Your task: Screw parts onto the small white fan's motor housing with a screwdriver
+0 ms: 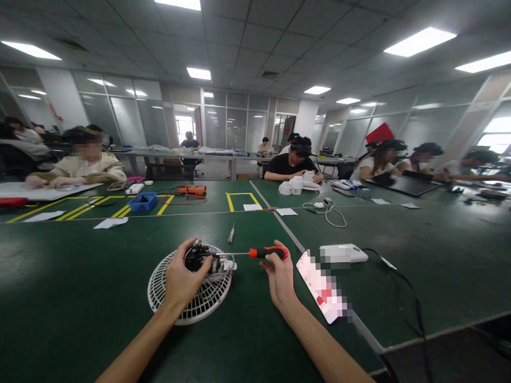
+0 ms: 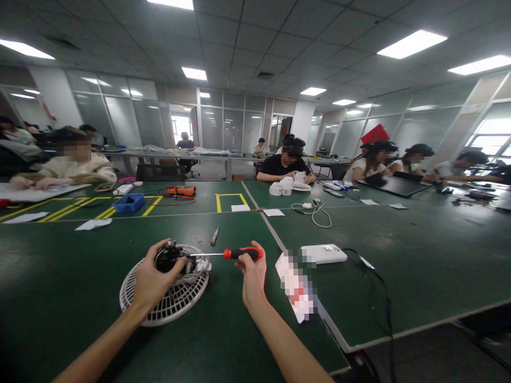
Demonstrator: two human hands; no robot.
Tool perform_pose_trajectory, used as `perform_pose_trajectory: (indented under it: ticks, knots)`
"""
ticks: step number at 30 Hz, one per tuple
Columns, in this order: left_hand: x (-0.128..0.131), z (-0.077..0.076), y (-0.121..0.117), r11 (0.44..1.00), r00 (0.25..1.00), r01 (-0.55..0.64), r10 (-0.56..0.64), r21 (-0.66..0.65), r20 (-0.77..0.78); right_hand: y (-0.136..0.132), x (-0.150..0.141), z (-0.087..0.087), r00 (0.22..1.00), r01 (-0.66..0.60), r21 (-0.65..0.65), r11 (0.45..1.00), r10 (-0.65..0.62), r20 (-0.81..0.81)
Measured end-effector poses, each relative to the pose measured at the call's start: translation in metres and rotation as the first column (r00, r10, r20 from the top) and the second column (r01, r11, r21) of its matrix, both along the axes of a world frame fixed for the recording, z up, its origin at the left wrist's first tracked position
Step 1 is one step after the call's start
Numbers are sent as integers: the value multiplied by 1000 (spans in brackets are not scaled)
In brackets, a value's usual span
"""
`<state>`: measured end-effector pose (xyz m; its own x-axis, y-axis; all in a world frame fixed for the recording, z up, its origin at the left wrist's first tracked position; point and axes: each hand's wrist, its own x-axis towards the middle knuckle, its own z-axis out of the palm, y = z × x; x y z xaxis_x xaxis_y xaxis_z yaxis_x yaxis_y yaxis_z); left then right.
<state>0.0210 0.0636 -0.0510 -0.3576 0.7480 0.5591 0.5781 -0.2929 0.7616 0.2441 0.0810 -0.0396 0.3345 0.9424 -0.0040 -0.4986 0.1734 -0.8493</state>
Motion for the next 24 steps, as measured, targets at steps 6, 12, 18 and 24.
perform_pose_trajectory:
  ticks: [6,12,18,24]
  knots:
    - [-1,-1,1,1000,1000,4,-4,18,-11,3,-1,1,996,30,-7,1000,-30,83]
    - [-2,-3,2,999,1000,-2,3,32,-26,5,2,-2,1000,-3,-35,999,4,28]
    - [-3,-6,4,999,1000,14,-13,30,-17,8,2,-4,999,22,-57,998,-19,48]
    - [-3,-5,2,999,1000,13,-12,43,-22,6,2,-2,999,-39,-121,992,43,29]
